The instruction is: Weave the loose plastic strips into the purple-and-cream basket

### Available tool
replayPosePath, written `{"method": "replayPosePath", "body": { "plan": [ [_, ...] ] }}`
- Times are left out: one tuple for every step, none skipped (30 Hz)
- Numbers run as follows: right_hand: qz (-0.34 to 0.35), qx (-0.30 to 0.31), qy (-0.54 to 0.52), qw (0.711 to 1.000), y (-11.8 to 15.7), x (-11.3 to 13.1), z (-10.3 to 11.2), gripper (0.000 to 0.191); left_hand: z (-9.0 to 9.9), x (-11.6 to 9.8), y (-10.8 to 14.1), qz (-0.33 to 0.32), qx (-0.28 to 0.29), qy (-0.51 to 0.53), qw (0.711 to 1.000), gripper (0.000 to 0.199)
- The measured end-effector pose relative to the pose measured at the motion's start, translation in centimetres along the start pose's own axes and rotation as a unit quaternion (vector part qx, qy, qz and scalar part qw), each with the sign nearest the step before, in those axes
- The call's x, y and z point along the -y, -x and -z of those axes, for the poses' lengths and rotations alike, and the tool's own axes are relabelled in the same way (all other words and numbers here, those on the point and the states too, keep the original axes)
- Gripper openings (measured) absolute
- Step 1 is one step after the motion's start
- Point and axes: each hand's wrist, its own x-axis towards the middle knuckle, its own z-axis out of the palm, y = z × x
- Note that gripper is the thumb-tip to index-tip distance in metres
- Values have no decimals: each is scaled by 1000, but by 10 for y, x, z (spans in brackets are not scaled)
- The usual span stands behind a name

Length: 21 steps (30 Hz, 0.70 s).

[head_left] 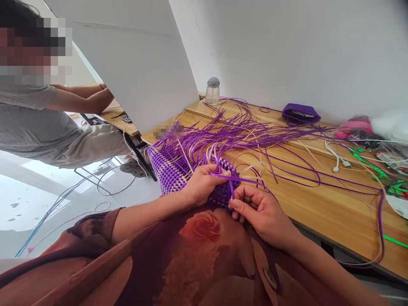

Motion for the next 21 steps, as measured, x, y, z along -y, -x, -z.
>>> {"method": "replayPosePath", "body": {
  "plan": [
    [-14,15,-3,1000,-1,0,-1,23,-2,0,0,0,-9,-2,1000,31],
    [-26,30,-2,999,-2,0,-1,23,-3,0,-1,0,-13,-3,1000,31],
    [-37,44,4,998,-2,1,0,22,-3,1,-1,-3,-10,-4,1000,30],
    [-44,54,20,997,-1,2,1,21,-2,1,-2,-8,-2,-6,1000,29],
    [-47,61,51,996,-1,5,3,21,-1,2,-3,-17,7,-8,1000,29],
    [-41,57,96,993,-1,9,7,22,0,3,-5,-26,16,-11,999,28],
    [-21,37,148,988,-1,15,11,24,2,4,-6,-33,27,-13,999,27],
    [11,4,201,980,-3,22,15,26,3,5,-7,-37,40,-13,998,27],
    [52,-33,248,967,-5,30,20,27,5,5,-7,-38,53,-12,998,27],
    [93,-70,288,951,-10,38,24,27,6,5,-8,-43,64,-13,997,27],
    [125,-100,317,935,-15,45,27,26,6,5,-8,-49,72,-18,996,28],
    [140,-118,341,922,-22,51,29,24,7,4,-8,-58,78,-28,995,28],
    [136,-121,362,914,-30,55,30,22,7,3,-8,-70,81,-41,993,28],
    [120,-115,377,911,-37,57,31,20,7,2,-8,-80,81,-56,992,28],
    [98,-106,380,913,-45,58,31,18,7,1,-7,-86,82,-69,991,28],
    [78,-96,371,920,-53,57,31,18,7,0,-7,-89,84,-77,989,28],
    [64,-90,352,929,-61,55,33,19,7,0,-7,-91,85,-79,989,28],
    [61,-99,333,936,-69,54,37,22,7,0,-6,-91,85,-82,989,29],
    [69,-123,317,938,-77,53,43,24,6,1,-6,-87,84,-86,989,30],
    [81,-161,310,933,-86,54,53,27,6,1,-5,-79,84,-91,989,31],
    [95,-218,314,919,-95,55,64,27,6,2,-4,-65,87,-95,990,31]
  ]
}}
